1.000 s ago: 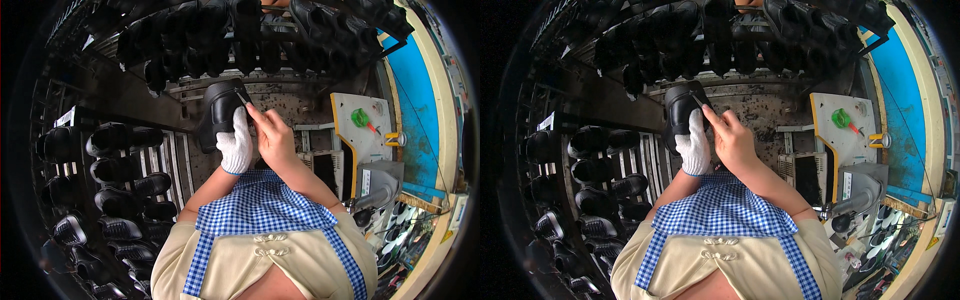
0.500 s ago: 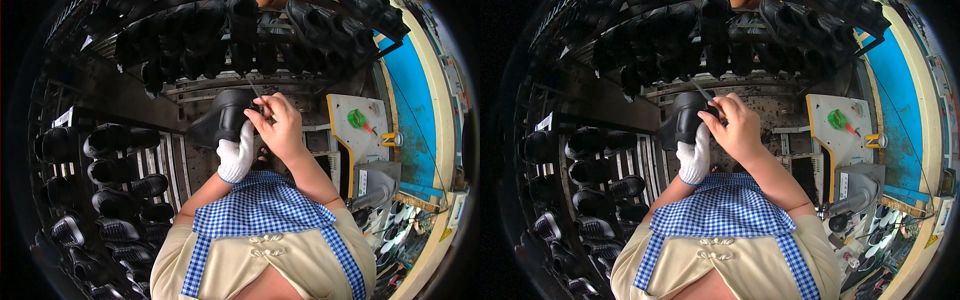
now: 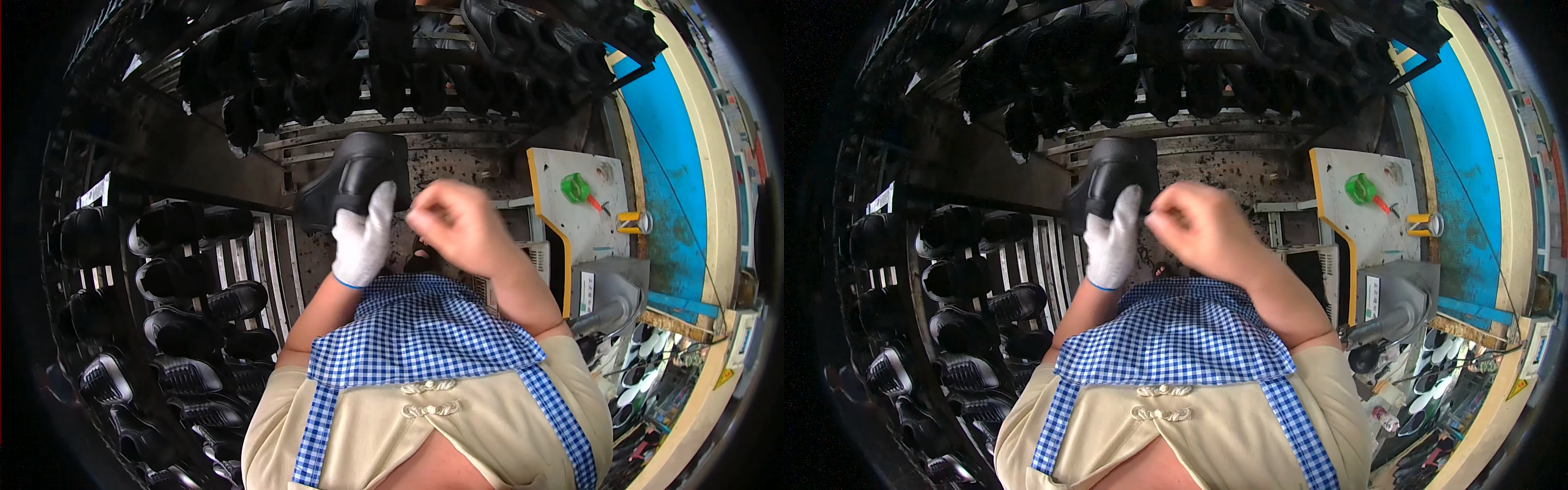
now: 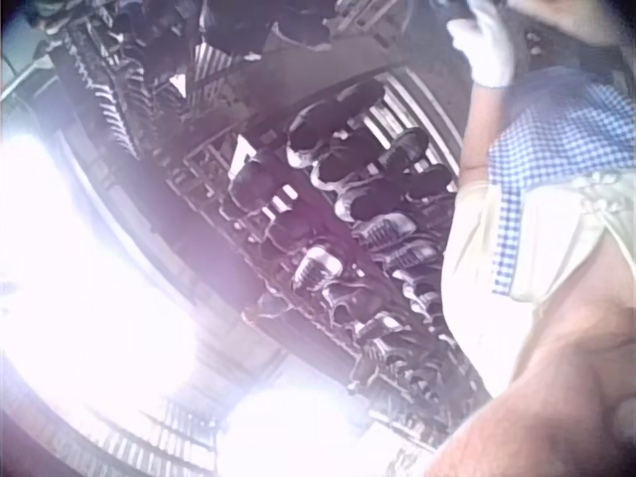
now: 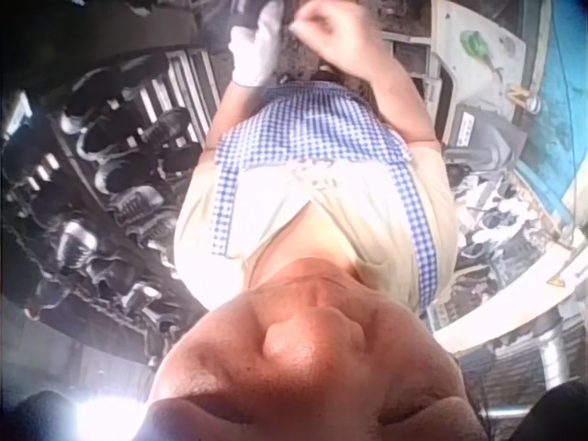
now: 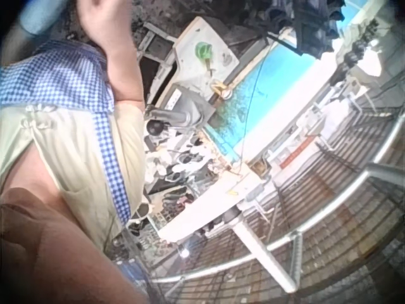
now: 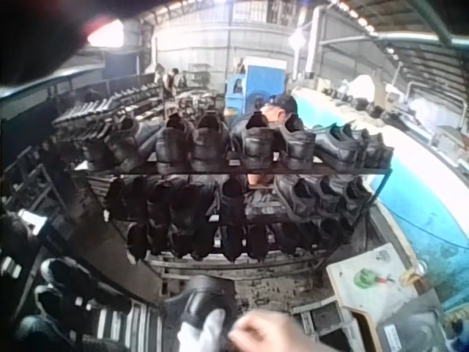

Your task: Use a small knife to trim excess material from the edges of finished shoes.

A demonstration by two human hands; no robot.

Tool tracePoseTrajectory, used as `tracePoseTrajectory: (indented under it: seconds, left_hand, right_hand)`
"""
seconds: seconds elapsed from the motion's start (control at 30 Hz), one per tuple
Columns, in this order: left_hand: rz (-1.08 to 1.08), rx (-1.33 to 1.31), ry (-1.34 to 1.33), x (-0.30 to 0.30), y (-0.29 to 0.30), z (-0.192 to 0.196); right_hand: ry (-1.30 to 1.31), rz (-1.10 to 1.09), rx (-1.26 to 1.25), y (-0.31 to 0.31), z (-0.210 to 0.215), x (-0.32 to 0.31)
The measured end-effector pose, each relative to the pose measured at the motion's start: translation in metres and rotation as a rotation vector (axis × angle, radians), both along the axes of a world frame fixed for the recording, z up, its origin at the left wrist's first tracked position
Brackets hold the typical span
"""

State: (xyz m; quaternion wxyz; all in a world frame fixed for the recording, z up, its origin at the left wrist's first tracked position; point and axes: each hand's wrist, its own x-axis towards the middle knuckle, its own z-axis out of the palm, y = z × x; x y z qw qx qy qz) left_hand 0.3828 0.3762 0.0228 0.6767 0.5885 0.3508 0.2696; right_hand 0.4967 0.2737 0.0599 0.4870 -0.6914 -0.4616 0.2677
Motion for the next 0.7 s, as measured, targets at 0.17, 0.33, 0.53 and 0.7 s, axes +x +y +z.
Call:
tracePoseTrajectory:
  seconds: [0.17,0.33,0.53,0.7]
  left_hand:
    - [-0.182,-0.586,-0.372,-0.012,0.022,0.001]
    - [-0.315,-0.707,-0.394,-0.016,0.025,0.012]
    - [-0.349,-0.462,-0.196,-0.019,0.022,0.017]
    - [-0.713,0.454,-0.001,-0.026,0.027,0.026]
  right_hand:
    - [-0.118,-0.214,-0.130,-0.022,-0.021,0.052]
    - [0.063,0.030,0.165,-0.005,-0.030,0.061]
    - [-0.040,0.145,0.063,-0.001,-0.012,0.051]
    - [0.384,0.217,-0.220,-0.013,-0.028,0.074]
